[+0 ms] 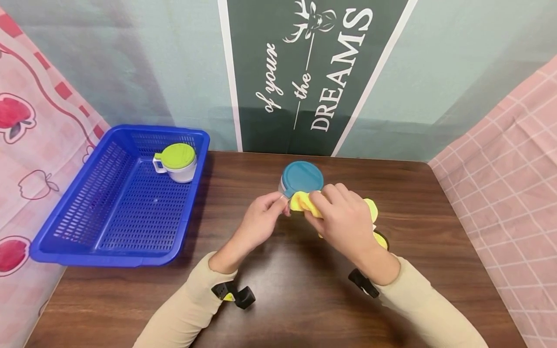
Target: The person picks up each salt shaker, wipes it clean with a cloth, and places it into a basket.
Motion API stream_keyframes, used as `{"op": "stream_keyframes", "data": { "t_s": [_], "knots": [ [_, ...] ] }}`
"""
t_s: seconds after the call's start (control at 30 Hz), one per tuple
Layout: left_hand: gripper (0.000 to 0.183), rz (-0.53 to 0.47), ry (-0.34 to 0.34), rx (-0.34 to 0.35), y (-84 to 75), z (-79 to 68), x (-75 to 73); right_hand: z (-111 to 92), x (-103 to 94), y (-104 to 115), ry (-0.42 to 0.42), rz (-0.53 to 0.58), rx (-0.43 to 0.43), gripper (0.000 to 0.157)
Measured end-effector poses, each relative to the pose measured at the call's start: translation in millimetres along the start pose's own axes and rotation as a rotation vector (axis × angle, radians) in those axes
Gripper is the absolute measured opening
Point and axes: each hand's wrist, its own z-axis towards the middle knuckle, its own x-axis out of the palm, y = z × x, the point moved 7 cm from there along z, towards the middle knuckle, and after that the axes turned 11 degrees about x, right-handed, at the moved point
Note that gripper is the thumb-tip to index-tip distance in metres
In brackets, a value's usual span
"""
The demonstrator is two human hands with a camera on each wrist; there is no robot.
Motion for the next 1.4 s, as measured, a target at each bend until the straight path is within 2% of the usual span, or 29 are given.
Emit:
{"op": "stream_keyframes", "data": {
  "t_s": [0.13,0.47,0.63,1.03,1.4],
  "knots": [
    [0.027,-0.012,0.002,0.002,0.8,-0.3,-0.1,-0.1,1.3,-1.7,0.02,-0.007,0.016,0.022],
    [0.029,-0.002,0.001,-0.031,1.3,0.0,-2.3,-2.1,-0.8,-14.0,-0.004,0.039,0.042,0.027],
    [0.03,0.003,0.005,-0.041,0.6,-0.4,-2.3,-3.4,-2.5,-22.2,0.014,0.021,0.08,0.019],
    [0.029,0.021,0.024,-0.023,-0.4,-1.2,-2.7,-5.7,-4.4,-41.5,0.022,0.025,0.179,0.021],
    [0.029,-0.007,0.037,0.011,-2.5,-2.1,-4.0,-3.7,-3.1,-54.8,0.037,0.029,0.24,0.023]
  ]
}}
